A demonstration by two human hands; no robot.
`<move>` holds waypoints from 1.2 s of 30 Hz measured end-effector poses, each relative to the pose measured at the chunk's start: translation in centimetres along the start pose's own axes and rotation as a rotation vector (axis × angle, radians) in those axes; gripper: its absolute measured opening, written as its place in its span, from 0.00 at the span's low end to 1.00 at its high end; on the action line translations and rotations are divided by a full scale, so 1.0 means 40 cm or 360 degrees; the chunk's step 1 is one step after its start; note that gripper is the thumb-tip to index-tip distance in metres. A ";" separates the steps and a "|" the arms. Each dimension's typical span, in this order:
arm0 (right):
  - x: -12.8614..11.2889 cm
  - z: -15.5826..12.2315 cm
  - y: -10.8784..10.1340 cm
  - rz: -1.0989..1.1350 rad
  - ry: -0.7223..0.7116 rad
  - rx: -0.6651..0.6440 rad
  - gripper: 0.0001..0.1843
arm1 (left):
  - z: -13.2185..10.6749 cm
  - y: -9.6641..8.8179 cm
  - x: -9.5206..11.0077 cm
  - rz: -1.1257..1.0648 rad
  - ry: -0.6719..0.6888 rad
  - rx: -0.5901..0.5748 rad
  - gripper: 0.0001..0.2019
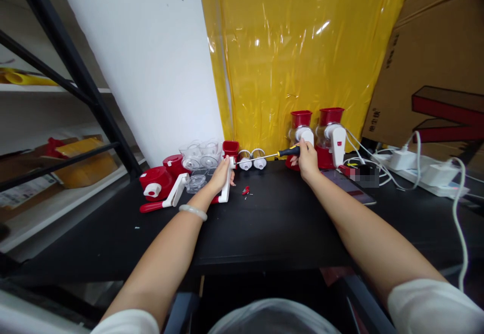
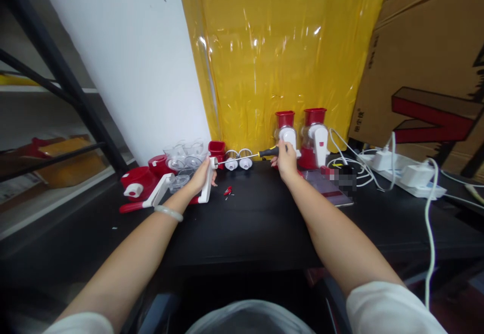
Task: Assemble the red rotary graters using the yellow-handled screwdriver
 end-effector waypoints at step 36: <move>-0.081 -0.034 0.025 0.0012 -0.0224 -0.0041 0.20 | -0.024 0.035 0.037 -0.0413 -0.0039 -0.0294 0.34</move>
Point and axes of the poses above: each hand's wrist, its own z-axis towards the middle knuckle, its own y-axis out of the palm, x = y × z, the point moved 10 cm from there along z, towards the middle knuckle, and after that the axes turned 8 degrees about z, right-handed, at the moved point
